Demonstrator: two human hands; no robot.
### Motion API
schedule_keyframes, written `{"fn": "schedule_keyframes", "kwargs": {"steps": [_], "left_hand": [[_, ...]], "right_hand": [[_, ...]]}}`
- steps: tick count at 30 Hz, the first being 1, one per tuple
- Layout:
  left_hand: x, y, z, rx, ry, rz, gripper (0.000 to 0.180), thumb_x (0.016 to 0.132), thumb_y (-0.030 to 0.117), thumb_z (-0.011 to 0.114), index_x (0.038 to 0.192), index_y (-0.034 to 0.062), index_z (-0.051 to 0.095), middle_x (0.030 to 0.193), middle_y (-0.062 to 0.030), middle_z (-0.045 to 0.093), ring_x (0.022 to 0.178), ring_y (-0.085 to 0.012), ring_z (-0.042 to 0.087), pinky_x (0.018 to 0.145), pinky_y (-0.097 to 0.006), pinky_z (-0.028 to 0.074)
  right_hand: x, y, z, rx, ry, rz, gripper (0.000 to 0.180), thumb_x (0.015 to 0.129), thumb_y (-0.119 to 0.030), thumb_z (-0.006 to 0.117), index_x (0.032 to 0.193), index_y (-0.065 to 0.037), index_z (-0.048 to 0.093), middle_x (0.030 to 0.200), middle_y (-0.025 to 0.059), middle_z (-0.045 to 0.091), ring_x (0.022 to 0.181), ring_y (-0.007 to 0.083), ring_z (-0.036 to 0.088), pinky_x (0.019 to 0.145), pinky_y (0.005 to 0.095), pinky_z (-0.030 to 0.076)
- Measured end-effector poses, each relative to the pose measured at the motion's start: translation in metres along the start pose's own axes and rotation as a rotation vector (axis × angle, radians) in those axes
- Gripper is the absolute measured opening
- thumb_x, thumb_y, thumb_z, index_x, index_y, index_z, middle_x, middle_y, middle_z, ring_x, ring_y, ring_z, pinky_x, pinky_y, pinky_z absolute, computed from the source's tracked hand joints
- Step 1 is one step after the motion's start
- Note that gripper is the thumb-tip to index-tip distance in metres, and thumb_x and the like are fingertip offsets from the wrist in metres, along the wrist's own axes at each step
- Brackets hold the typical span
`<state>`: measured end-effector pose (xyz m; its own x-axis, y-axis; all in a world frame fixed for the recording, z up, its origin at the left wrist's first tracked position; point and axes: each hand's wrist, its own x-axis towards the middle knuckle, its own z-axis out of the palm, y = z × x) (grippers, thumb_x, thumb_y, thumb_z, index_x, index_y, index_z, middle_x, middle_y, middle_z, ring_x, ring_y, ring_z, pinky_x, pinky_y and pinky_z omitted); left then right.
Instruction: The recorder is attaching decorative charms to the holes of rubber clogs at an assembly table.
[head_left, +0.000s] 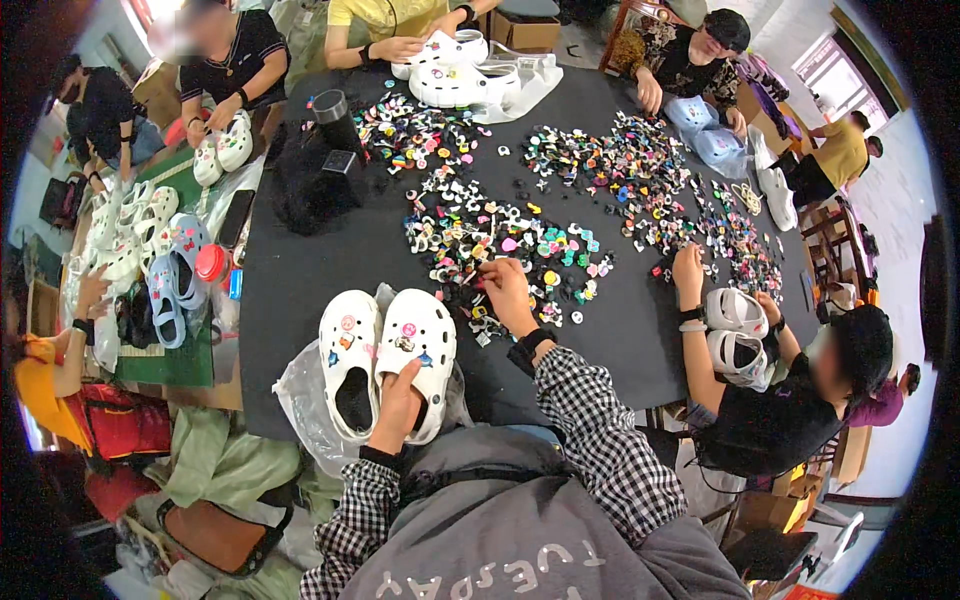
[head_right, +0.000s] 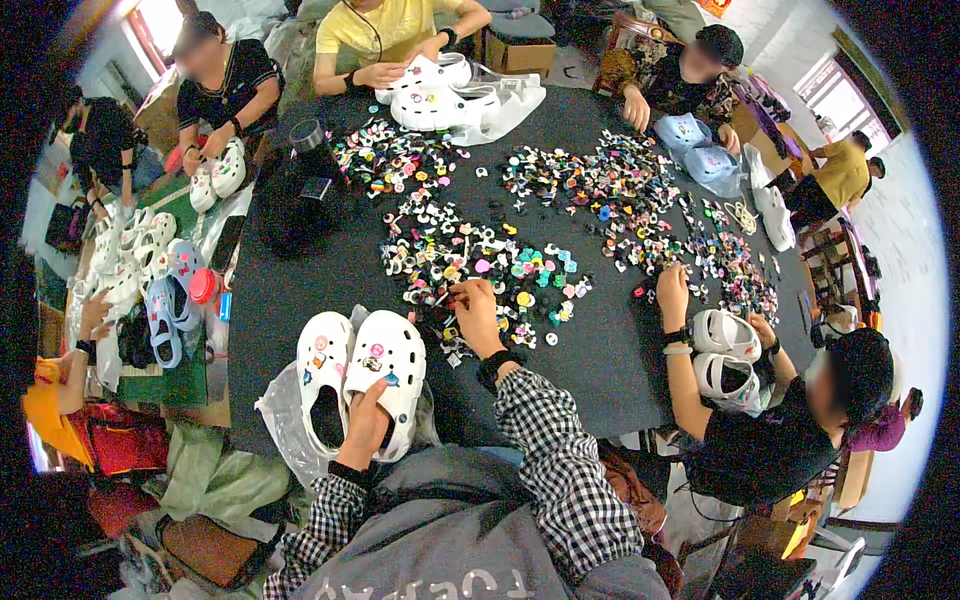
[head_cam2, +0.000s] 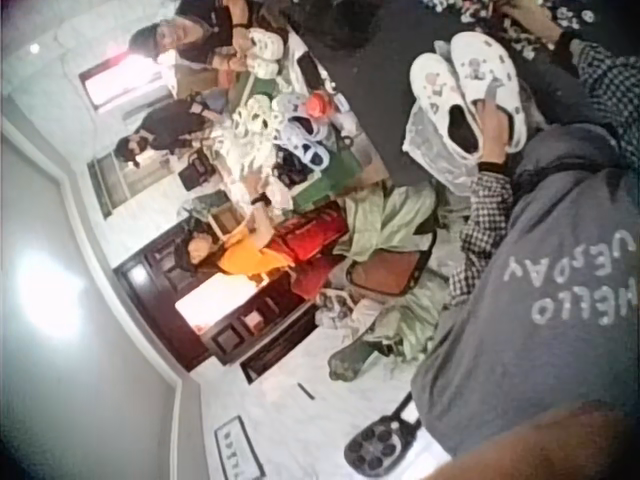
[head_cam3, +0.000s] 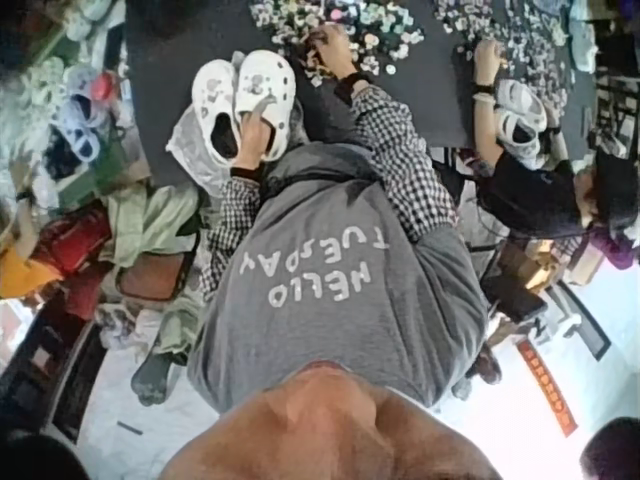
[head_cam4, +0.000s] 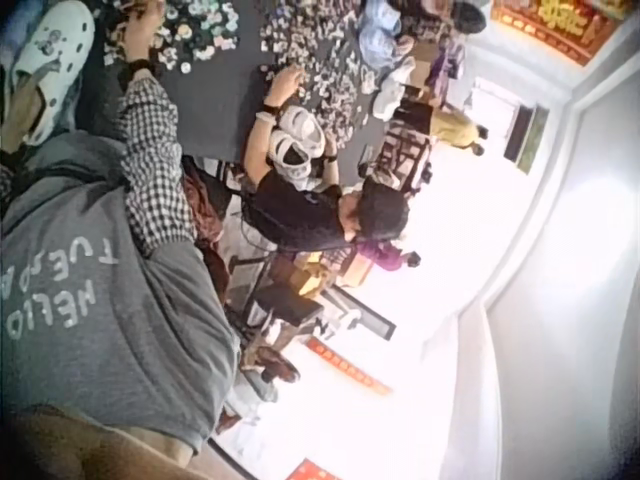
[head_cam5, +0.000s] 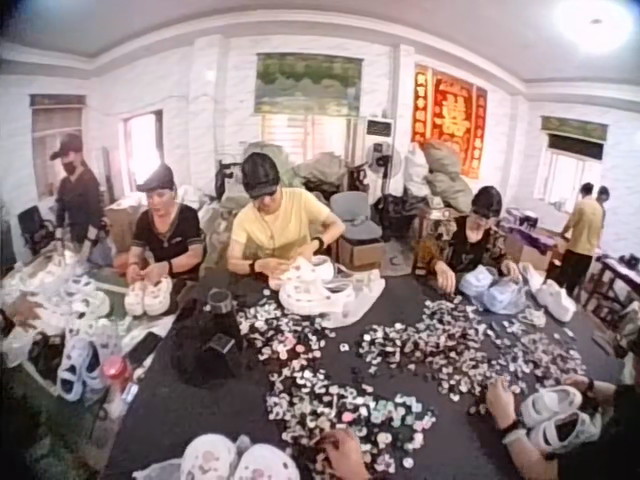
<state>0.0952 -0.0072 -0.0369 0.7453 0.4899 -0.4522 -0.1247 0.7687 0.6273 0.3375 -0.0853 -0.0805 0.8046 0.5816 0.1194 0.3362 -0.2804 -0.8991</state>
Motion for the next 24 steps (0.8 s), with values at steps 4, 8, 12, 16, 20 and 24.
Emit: {"fn": "schedule_keyframes", "kwargs": {"steps": [4, 8, 12, 16, 20, 24], "left_hand": [[0.001, -0.002, -0.001, -0.029, -0.007, 0.000, 0.037, 0.092, 0.006, 0.053, 0.127, -0.0036, 0.046, 0.126, -0.0106, 0.053, 0.114, -0.0215, 0.052, 0.099, -0.035, 0.041], [0.004, -0.005, -0.004, -0.037, 0.007, 0.019, 0.036, 0.092, 0.006, 0.052, 0.126, -0.0042, 0.046, 0.125, -0.0105, 0.054, 0.114, -0.0214, 0.052, 0.101, -0.035, 0.040], [0.004, -0.004, -0.003, -0.021, 0.022, 0.013, 0.037, 0.092, 0.006, 0.051, 0.127, -0.0042, 0.044, 0.126, -0.0108, 0.053, 0.115, -0.0215, 0.052, 0.100, -0.035, 0.040], [0.003, -0.004, -0.004, -0.052, 0.003, -0.001, 0.038, 0.092, 0.007, 0.054, 0.127, -0.0028, 0.045, 0.125, -0.0100, 0.053, 0.113, -0.0208, 0.052, 0.098, -0.034, 0.041], [0.000, -0.001, -0.001, -0.022, 0.010, -0.006, 0.036, 0.092, 0.010, 0.055, 0.124, -0.0032, 0.047, 0.123, -0.0101, 0.054, 0.112, -0.0204, 0.053, 0.096, -0.033, 0.042], [0.003, -0.004, -0.003, -0.058, 0.011, 0.001, 0.039, 0.092, 0.005, 0.052, 0.129, -0.0035, 0.043, 0.125, -0.0107, 0.054, 0.114, -0.0223, 0.052, 0.101, -0.036, 0.041]], "right_hand": [[0.000, -0.002, -0.004, 0.014, 0.030, -0.012, 0.019, 0.078, 0.011, 0.055, 0.095, 0.003, 0.061, 0.102, 0.0129, 0.051, 0.083, 0.0243, 0.061, 0.075, 0.0318, 0.052], [0.003, -0.002, -0.009, -0.080, 0.025, -0.104, 0.017, 0.078, 0.009, 0.055, 0.093, 0.003, 0.062, 0.097, 0.0139, 0.054, 0.083, 0.0256, 0.062, 0.073, 0.0315, 0.052], [0.007, -0.001, -0.023, -0.024, 0.113, -0.003, 0.017, 0.080, 0.006, 0.056, 0.094, 0.000, 0.063, 0.095, 0.0143, 0.056, 0.082, 0.0264, 0.063, 0.072, 0.0317, 0.052], [0.002, 0.008, -0.065, -0.158, 0.146, -0.027, 0.015, 0.081, 0.001, 0.061, 0.095, -0.001, 0.065, 0.091, 0.0111, 0.063, 0.082, 0.0209, 0.065, 0.073, 0.0309, 0.052], [-0.010, 0.019, -0.103, -0.133, 0.201, 0.053, 0.011, 0.080, 0.001, 0.061, 0.091, 0.000, 0.065, 0.088, 0.0124, 0.063, 0.079, 0.0230, 0.065, 0.070, 0.0312, 0.052], [-0.022, 0.031, -0.124, -0.290, 0.262, 0.004, 0.012, 0.080, 0.002, 0.060, 0.091, 0.001, 0.064, 0.089, 0.0122, 0.063, 0.080, 0.0229, 0.066, 0.071, 0.0305, 0.052]]}}
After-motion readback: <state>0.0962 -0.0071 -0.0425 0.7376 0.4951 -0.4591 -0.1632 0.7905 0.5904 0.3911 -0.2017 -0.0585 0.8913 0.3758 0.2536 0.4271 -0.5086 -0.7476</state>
